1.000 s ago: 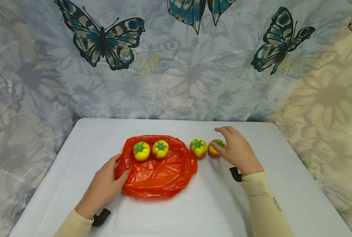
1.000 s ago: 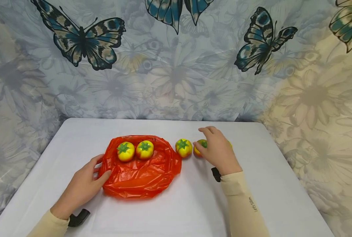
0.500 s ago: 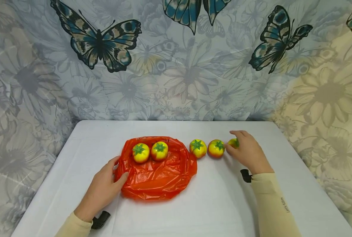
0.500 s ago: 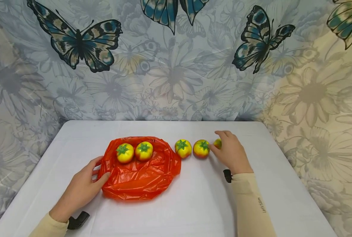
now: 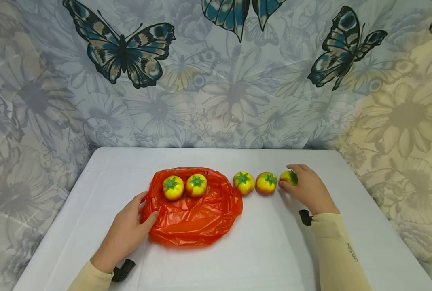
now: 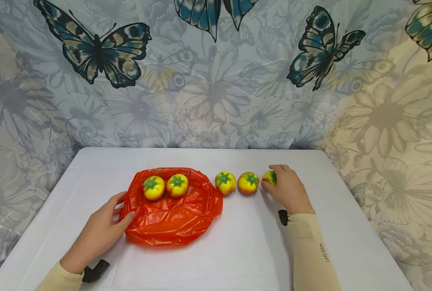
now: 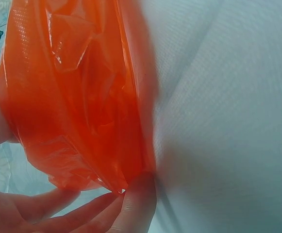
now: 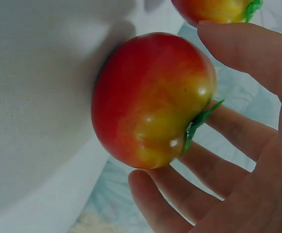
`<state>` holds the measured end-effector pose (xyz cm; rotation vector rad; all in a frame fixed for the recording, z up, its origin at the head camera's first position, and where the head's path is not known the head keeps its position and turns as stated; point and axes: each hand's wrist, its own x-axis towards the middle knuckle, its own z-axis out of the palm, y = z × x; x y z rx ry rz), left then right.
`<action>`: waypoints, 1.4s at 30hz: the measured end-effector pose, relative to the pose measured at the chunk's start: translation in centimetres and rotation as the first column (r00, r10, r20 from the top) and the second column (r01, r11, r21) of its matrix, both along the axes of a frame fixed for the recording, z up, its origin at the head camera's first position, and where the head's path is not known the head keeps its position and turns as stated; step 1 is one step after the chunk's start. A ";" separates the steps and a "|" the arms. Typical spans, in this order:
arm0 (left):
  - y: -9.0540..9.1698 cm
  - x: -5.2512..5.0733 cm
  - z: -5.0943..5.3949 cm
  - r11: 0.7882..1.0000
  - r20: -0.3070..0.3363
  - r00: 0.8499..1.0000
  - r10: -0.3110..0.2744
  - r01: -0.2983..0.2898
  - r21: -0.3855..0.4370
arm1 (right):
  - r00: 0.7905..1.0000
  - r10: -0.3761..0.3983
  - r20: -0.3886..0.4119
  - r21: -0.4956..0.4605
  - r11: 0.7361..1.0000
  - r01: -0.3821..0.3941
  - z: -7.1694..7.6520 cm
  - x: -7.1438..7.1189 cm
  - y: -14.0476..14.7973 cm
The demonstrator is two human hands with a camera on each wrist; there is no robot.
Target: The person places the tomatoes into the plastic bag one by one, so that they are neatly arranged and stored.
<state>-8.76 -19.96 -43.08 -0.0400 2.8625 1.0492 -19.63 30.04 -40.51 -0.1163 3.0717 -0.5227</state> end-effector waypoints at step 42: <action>0.0 0.3 0.2 1.000 -0.046 0.999 -0.008 0.009 0.022 | 0.997 0.041 -0.072 -0.004 0.999 -0.042 3.9 1.9 -2.1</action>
